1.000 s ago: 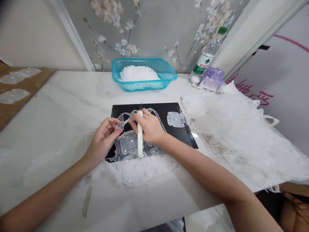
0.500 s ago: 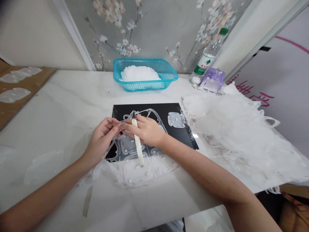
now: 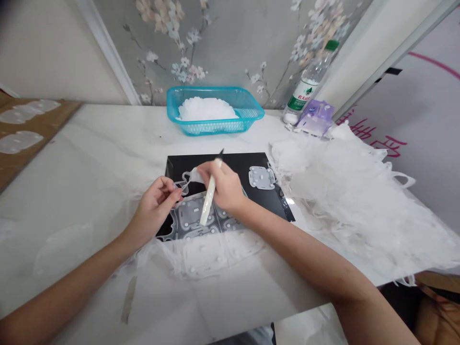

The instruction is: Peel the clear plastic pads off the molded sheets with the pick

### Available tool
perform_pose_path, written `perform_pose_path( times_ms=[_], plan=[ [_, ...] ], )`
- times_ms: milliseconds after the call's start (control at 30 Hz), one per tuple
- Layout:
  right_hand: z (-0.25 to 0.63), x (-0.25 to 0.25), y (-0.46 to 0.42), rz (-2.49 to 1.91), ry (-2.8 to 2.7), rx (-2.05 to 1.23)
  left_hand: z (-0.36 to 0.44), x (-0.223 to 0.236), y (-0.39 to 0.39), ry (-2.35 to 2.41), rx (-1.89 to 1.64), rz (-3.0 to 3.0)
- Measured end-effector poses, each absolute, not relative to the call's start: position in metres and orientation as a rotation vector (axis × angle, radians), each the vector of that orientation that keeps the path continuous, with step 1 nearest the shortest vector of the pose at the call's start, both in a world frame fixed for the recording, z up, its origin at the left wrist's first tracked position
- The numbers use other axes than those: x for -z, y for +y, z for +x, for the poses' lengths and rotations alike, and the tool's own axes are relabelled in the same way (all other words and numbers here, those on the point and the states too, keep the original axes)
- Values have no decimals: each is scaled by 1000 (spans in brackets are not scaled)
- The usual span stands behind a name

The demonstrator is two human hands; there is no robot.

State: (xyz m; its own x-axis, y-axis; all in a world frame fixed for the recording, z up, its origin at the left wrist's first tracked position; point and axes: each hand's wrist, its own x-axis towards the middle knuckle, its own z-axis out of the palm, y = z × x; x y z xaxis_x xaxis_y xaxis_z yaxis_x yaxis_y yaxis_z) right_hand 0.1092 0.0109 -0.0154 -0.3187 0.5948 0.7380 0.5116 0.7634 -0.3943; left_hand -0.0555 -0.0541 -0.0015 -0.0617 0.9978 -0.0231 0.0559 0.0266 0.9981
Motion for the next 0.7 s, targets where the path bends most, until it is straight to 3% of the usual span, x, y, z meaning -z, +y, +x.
perform_pose_path(
  times_ms=[200,567,700],
  plan=[
    [113,18,25,-1042,-1542,-432,-56,2,-54,1316,-1237,1146],
    [115,26,33,-1090,-1396,-551,-58,-4,-58,1384,-1195,1177],
    [113,17,24,-928,-1625,-707,-57,-5,-57,1358,-1158,1180]
  ],
)
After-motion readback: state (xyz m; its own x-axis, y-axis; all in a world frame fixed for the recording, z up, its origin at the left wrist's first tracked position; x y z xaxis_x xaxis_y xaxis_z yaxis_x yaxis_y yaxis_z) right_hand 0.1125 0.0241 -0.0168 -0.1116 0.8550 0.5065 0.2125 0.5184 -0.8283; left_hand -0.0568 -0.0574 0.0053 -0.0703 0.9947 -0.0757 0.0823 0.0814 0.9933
